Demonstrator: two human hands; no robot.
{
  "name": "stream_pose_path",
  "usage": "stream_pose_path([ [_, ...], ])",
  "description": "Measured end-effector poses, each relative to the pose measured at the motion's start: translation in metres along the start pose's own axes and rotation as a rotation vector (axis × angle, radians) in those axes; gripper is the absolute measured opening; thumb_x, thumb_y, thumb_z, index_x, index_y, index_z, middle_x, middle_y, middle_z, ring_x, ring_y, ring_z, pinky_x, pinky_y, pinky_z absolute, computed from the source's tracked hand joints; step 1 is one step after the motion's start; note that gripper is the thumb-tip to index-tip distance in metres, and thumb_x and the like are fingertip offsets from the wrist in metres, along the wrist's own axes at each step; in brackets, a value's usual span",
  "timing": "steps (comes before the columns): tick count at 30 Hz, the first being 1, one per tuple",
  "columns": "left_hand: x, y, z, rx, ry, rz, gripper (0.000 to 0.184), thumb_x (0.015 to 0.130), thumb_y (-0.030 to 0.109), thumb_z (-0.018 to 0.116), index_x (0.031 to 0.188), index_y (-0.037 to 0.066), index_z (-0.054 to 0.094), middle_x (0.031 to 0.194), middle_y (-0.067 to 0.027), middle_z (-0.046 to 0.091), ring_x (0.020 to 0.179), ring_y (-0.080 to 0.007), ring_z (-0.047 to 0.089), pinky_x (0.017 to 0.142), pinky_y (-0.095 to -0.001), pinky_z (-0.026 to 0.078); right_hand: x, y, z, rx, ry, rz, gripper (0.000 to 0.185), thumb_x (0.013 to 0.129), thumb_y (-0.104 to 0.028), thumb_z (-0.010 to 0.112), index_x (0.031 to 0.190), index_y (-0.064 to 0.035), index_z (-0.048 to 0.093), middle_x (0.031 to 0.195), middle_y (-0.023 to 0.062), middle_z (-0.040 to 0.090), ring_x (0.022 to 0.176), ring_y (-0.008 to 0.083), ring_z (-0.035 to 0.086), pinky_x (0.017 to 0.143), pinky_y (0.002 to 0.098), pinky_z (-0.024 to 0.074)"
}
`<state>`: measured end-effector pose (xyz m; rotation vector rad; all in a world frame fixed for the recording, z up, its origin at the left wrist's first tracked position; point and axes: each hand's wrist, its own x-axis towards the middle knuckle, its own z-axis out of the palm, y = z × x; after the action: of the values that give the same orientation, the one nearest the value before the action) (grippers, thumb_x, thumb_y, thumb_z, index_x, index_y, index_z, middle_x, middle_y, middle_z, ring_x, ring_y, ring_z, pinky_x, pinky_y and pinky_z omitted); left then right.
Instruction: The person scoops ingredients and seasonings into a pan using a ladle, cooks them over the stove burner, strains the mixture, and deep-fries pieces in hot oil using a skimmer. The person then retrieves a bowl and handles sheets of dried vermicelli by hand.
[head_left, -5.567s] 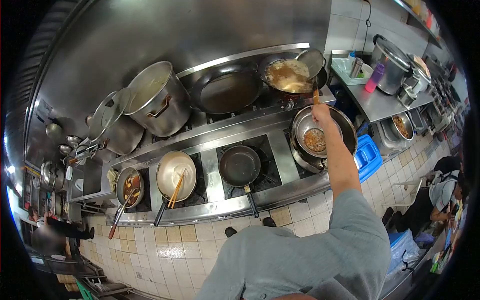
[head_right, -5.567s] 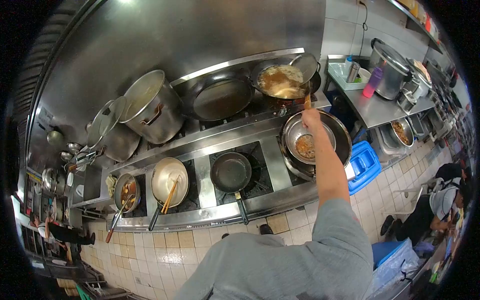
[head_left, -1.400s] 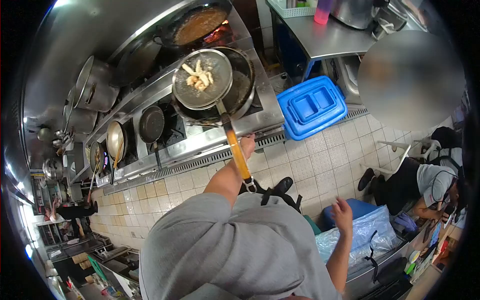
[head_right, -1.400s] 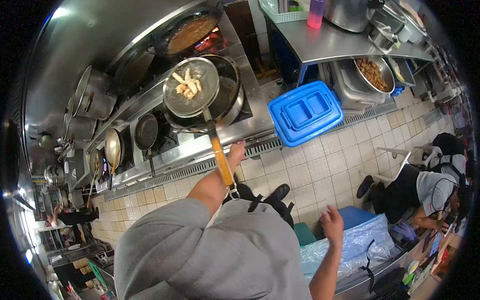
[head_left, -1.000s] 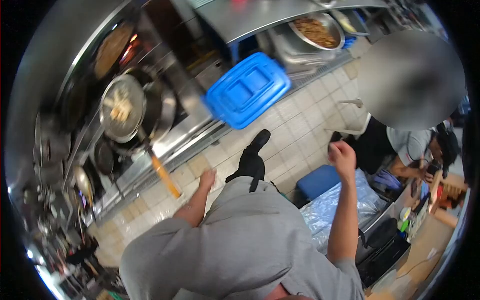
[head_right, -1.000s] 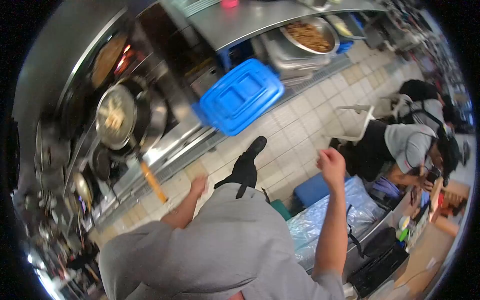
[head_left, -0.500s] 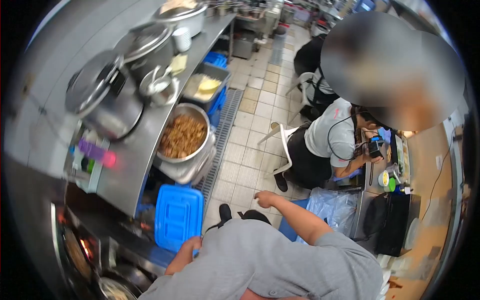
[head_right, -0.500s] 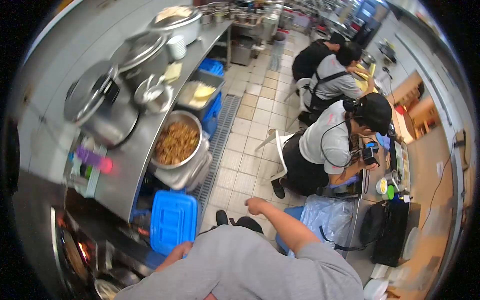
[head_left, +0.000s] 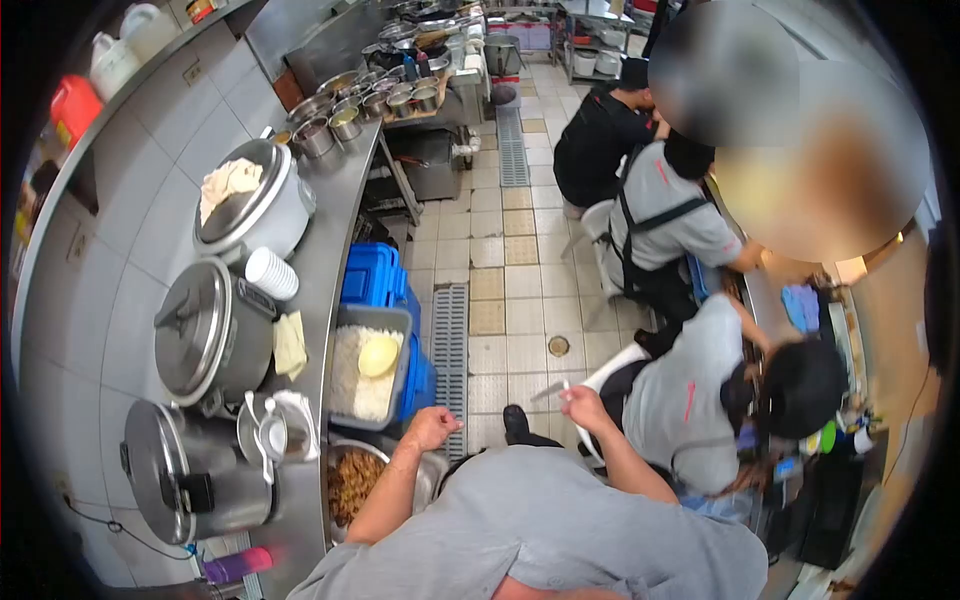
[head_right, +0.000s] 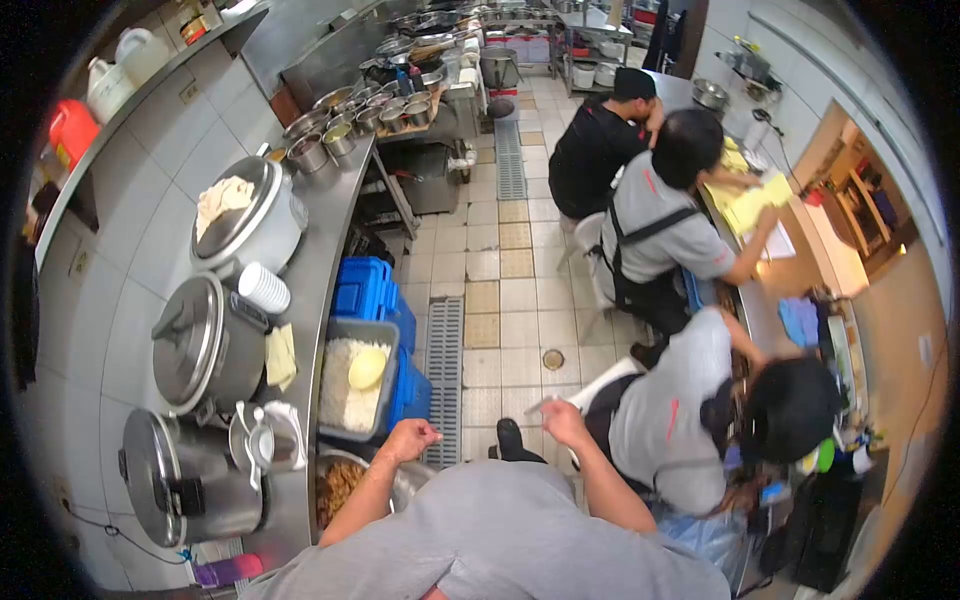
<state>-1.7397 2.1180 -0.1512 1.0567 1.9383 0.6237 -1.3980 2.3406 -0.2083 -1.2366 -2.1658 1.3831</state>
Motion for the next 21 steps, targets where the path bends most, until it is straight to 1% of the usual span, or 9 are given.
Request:
stream_pose_path([
  [1,0.023,0.011,-0.021,-0.007,0.004,-0.006,0.031,0.086,0.031,0.077,0.079,0.002,0.068,0.078,-0.0128,0.07,0.072,-0.0241,0.064,0.071,-0.0374,0.052,0.051,-0.077,-0.025,0.195,-0.089,0.21,0.015,0.093,-0.009,0.056,0.098,-0.0002,0.067,0.069,0.0068,0.063,0.066,0.016,0.065,0.061,0.0322,0.0515],
  [2,0.042,0.028,-0.044,0.0,0.066,-0.043,0.033,0.086,0.032,0.077,0.078,0.002,0.067,0.076,-0.0123,0.069,0.07,-0.0238,0.063,0.07,-0.0378,0.052,0.111,-0.098,-0.029,0.285,-0.158,0.193,0.023,0.094,-0.02,0.06,0.104,-0.0005,0.066,0.079,0.0126,0.07,0.067,0.019,0.067,0.063,0.0333,0.0518],
  [7,0.155,0.042,-0.136,-0.097,0.278,-0.091,0.03,0.087,0.029,0.076,0.083,0.001,0.066,0.076,-0.0113,0.069,0.068,-0.022,0.063,0.068,-0.0354,0.052,0.352,-0.212,-0.078,0.088,-0.207,-0.152,0.031,0.096,-0.032,0.062,0.108,-0.0029,0.065,0.078,0.0104,0.069,0.071,0.0201,0.065,0.067,0.0356,0.0517],
  [8,0.181,0.04,-0.152,-0.1,0.294,-0.135,0.029,0.088,0.027,0.076,0.084,0.001,0.066,0.077,-0.0113,0.07,0.069,-0.0218,0.064,0.069,-0.035,0.052,0.401,-0.205,-0.079,0.077,-0.198,-0.176,0.033,0.095,-0.033,0.062,0.109,-0.0034,0.065,0.082,0.0133,0.07,0.078,0.0289,0.068,0.073,0.0403,0.053],
  [11,0.272,0.023,-0.2,-0.073,0.264,-0.184,0.026,0.089,0.026,0.074,0.087,0.001,0.067,0.08,-0.0125,0.071,0.074,-0.0236,0.067,0.071,-0.0358,0.053,0.522,-0.161,-0.086,-0.199,-0.003,-0.279,0.035,0.094,-0.035,0.062,0.105,-0.0021,0.067,0.091,0.0183,0.071,0.087,0.0385,0.068,0.078,0.0448,0.0533],
  [13,0.371,0.038,-0.249,-0.053,0.234,-0.15,0.026,0.089,0.026,0.073,0.088,0.001,0.067,0.083,-0.0138,0.072,0.077,-0.0256,0.068,0.073,-0.0369,0.054,0.572,-0.128,-0.098,-0.407,0.083,-0.099,0.035,0.092,-0.035,0.063,0.1,-0.0015,0.069,0.098,0.0219,0.07,0.096,0.0438,0.065,0.082,0.0479,0.0529],
  [17,0.555,0.108,-0.318,0.165,0.068,0.008,0.027,0.09,0.028,0.07,0.096,0.001,0.069,0.095,-0.0178,0.072,0.09,-0.0325,0.069,0.08,-0.0403,0.055,0.61,-0.08,-0.142,-0.329,-0.027,0.214,0.032,0.09,-0.032,0.06,0.098,-0.0039,0.072,0.098,0.0231,0.071,0.098,0.0402,0.066,0.085,0.0465,0.0531],
  [19,0.654,0.185,-0.355,0.163,-0.028,0.09,0.029,0.091,0.03,0.069,0.1,0.002,0.069,0.097,-0.0179,0.072,0.091,-0.0326,0.069,0.081,-0.0403,0.055,0.624,-0.053,-0.16,-0.256,0.091,0.277,0.03,0.09,-0.031,0.062,0.098,-0.0043,0.072,0.093,0.021,0.072,0.089,0.0353,0.07,0.079,0.0436,0.0543],
  [21,0.76,0.254,-0.378,0.153,-0.096,0.208,0.031,0.091,0.031,0.069,0.103,0.003,0.068,0.1,-0.0183,0.072,0.092,-0.0338,0.069,0.082,-0.0409,0.055,0.647,-0.063,-0.191,-0.045,0.128,0.547,0.029,0.09,-0.029,0.064,0.095,-0.0014,0.071,0.085,0.0182,0.072,0.073,0.0269,0.071,0.069,0.0392,0.0549],
])
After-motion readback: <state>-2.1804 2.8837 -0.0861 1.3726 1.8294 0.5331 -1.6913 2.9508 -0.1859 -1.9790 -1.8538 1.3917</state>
